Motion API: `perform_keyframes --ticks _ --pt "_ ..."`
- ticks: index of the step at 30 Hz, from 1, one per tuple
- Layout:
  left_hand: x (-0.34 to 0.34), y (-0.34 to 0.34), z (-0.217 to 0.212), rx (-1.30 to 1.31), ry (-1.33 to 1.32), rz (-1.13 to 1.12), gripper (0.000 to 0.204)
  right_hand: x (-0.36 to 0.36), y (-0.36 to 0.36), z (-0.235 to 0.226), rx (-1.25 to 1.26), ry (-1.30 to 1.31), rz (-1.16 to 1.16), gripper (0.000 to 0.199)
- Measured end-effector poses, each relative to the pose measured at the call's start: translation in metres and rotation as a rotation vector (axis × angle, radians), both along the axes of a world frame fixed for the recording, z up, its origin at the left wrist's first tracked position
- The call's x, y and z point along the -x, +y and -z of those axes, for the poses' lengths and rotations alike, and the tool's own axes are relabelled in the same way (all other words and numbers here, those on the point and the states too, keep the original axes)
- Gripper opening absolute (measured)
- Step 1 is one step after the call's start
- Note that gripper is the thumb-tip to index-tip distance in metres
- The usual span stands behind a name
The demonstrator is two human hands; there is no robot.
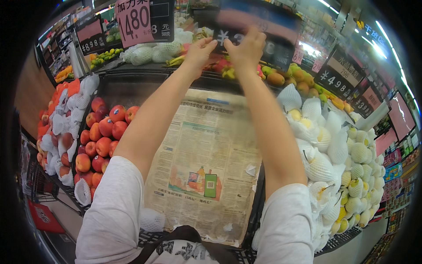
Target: The person updates numbers on a price sign by hand and then rearranges apples and grapes in crates on a store display.
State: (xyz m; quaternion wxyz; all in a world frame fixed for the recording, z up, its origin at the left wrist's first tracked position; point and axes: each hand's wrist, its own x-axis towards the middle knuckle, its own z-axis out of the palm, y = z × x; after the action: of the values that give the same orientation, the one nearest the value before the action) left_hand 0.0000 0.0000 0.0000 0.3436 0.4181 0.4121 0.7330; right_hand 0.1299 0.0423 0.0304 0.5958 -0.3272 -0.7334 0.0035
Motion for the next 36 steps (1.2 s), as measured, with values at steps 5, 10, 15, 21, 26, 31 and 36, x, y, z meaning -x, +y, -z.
perform_keyframes --ticks 5,10,15,21,26,31,36 --pt "0.015 0.002 0.001 -0.033 0.042 -0.027 0.032 0.006 -0.018 0.020 -0.283 -0.291 0.404 0.066" --pt "-0.006 -0.011 -0.006 0.033 0.013 0.053 0.033 -0.021 -0.008 0.021 -0.419 -0.449 0.430 0.061" --pt "0.003 -0.002 -0.001 -0.011 0.092 -0.003 0.031 -0.021 -0.008 0.017 -0.482 -0.477 0.406 0.055" --pt "-0.001 -0.001 0.000 0.005 0.078 0.003 0.028 -0.017 -0.011 0.014 -0.364 -0.316 0.298 0.039" --pt "-0.002 0.005 0.005 -0.051 -0.016 -0.055 0.029 0.004 -0.018 0.005 -0.185 -0.272 0.364 0.029" --pt "-0.003 0.005 0.005 -0.053 -0.004 -0.036 0.031 0.003 -0.009 0.008 -0.144 -0.184 0.274 0.029" --pt "-0.004 0.003 0.004 -0.066 -0.010 -0.040 0.031 0.002 -0.010 0.006 -0.147 -0.002 0.138 0.044"
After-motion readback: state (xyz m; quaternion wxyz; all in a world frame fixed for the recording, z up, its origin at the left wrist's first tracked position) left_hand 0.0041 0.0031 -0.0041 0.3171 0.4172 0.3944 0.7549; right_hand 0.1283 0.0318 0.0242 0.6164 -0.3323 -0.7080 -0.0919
